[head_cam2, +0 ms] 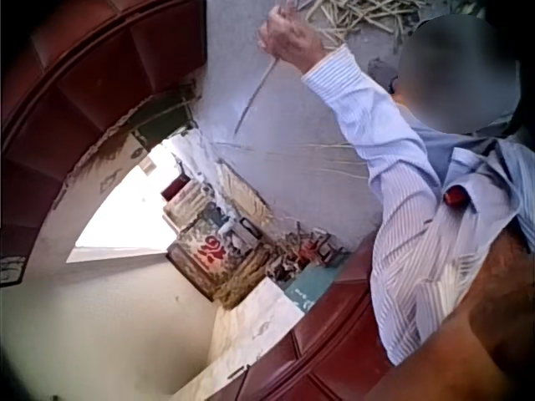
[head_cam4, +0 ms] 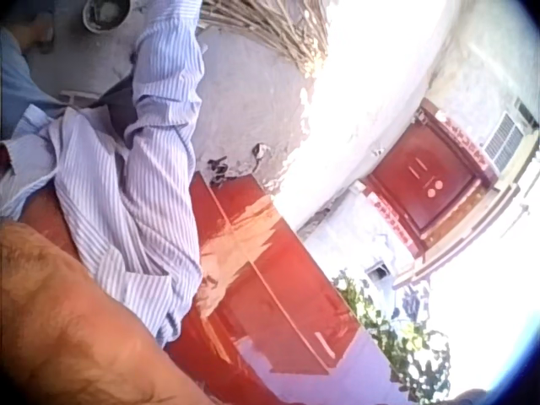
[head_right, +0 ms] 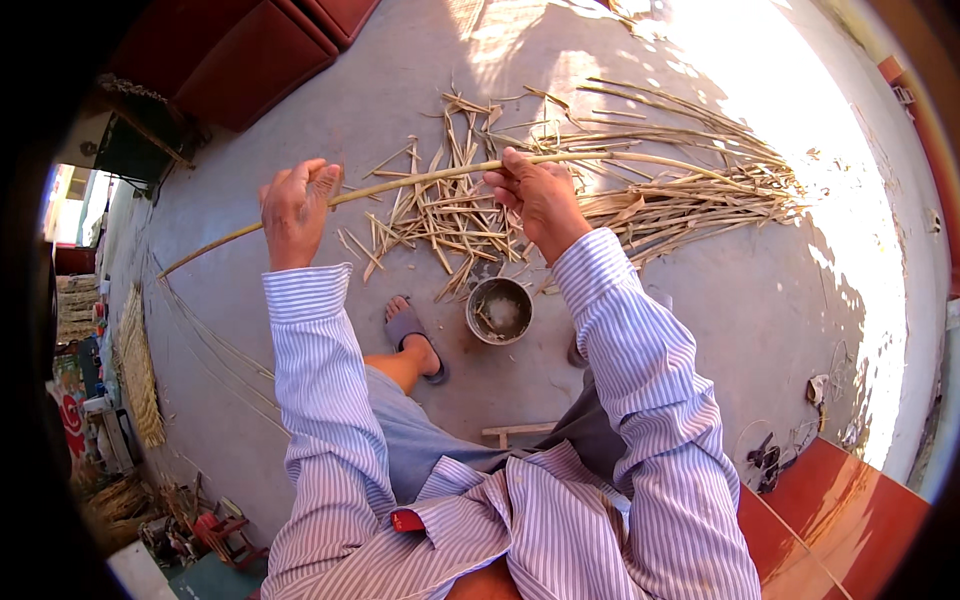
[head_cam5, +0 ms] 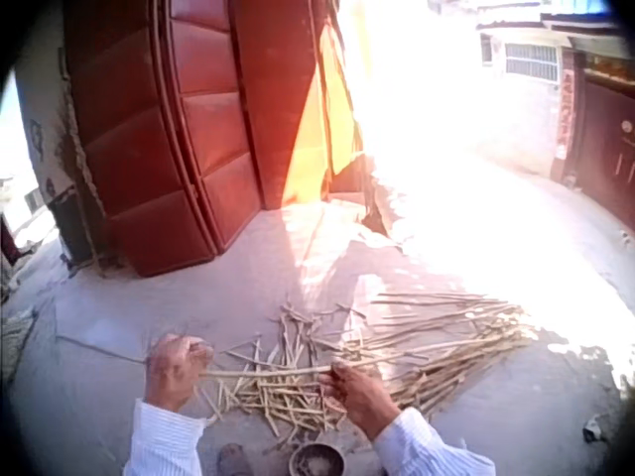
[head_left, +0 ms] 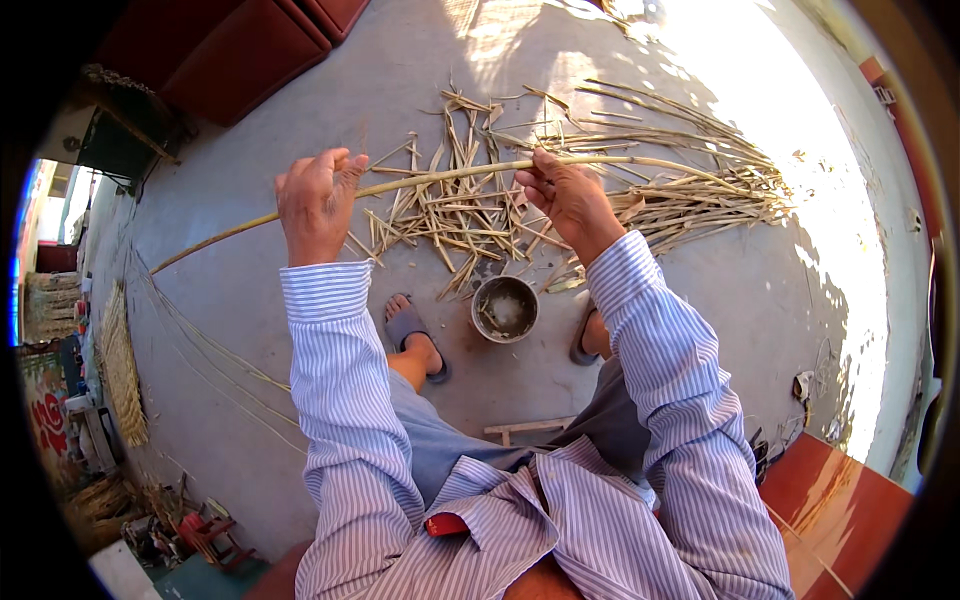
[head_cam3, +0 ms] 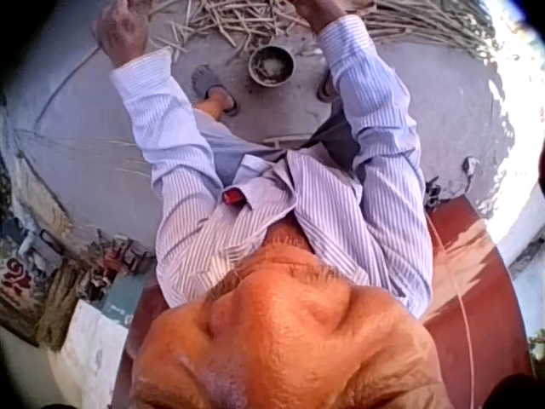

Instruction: The person sits on the floor and repeatedly strips thin fibers from dried plant stalks by hand. The person discards the stripped fibers and accumulates the processed stalks in a pile.

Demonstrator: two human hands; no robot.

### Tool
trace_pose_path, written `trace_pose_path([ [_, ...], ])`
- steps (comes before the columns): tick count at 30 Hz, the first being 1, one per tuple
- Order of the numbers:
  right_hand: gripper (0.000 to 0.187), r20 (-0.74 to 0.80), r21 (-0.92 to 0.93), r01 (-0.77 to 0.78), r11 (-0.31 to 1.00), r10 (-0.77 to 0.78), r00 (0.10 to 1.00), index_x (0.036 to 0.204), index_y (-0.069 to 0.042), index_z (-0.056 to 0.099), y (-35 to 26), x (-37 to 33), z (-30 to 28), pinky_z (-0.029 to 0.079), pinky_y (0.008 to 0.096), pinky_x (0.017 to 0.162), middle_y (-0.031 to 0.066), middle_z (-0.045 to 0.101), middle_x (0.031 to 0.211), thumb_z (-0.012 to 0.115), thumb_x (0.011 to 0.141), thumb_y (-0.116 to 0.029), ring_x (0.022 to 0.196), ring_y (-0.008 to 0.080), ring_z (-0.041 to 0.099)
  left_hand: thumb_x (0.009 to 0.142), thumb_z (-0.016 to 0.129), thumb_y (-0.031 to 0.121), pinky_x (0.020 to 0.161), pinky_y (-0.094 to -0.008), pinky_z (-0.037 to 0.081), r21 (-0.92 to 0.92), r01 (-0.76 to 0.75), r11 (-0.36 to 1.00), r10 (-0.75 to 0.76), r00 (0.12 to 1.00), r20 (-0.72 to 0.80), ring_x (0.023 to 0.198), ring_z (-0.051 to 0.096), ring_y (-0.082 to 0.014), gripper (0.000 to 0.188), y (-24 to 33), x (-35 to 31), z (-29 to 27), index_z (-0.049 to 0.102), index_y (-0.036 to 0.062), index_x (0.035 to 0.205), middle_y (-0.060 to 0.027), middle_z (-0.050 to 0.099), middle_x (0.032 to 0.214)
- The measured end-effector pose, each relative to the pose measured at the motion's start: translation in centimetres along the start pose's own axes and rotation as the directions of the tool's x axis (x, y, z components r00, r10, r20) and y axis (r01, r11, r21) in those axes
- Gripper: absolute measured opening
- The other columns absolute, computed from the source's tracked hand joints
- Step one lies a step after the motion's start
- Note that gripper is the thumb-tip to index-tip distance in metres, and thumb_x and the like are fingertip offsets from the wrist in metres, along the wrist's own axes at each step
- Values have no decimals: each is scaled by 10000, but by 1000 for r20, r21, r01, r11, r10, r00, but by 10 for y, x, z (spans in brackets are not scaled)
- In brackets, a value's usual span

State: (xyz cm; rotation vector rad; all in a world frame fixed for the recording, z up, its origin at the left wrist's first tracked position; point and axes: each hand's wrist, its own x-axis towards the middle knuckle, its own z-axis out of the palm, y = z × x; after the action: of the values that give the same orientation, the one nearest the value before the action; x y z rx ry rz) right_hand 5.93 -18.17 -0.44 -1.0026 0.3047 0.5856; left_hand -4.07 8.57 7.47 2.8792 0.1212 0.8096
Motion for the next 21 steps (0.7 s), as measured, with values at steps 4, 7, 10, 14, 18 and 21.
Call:
trace_pose_path([
  [4,162,0,7,-30,1000,30,1000,994,-20,603,8,7,-5,567,221,594,76,668,895,568,960,-174,783,146,678,894,621,372,617,-352,434,-240,110,964,-17,934,357,589,600,-221,337,-12,-12,10,695,58,797,-75,621,605],
  [7,168,13,28,-70,997,69,997,995,-12,606,12,6,-6,574,235,620,79,669,909,544,971,-166,799,152,676,874,651,351,510,-352,410,-213,282,936,-178,897,405,479,560,-225,308,-10,-13,9,692,63,775,-67,608,553],
  [10,170,47,77,-85,993,82,996,998,-9,600,18,3,-4,577,245,646,86,668,927,529,977,-161,820,157,673,844,688,344,580,-340,421,-266,392,881,-309,902,303,545,573,-205,289,-11,-14,14,687,67,763,-50,643,623],
  [14,143,32,136,-65,989,62,998,1020,-14,575,17,4,0,571,242,648,104,670,950,516,979,-138,823,161,670,844,692,339,689,-347,412,-237,251,939,-248,968,46,672,572,-200,278,-6,-12,23,662,76,756,-25,647,689],
  [18,139,52,136,-96,986,89,995,1021,-19,585,20,4,0,575,244,655,110,670,959,537,971,-139,840,165,671,852,672,361,727,-355,394,78,114,990,-103,986,-131,741,571,-206,282,13,-4,17,640,93,770,-21,624,695],
  [21,138,168,83,-128,988,113,979,1022,-19,584,24,-2,11,583,249,671,104,672,968,547,965,-140,841,169,674,835,664,361,728,-342,383,88,-150,985,159,982,-105,733,562,-206,276,38,-2,30,635,94,772,-17,611,695],
])
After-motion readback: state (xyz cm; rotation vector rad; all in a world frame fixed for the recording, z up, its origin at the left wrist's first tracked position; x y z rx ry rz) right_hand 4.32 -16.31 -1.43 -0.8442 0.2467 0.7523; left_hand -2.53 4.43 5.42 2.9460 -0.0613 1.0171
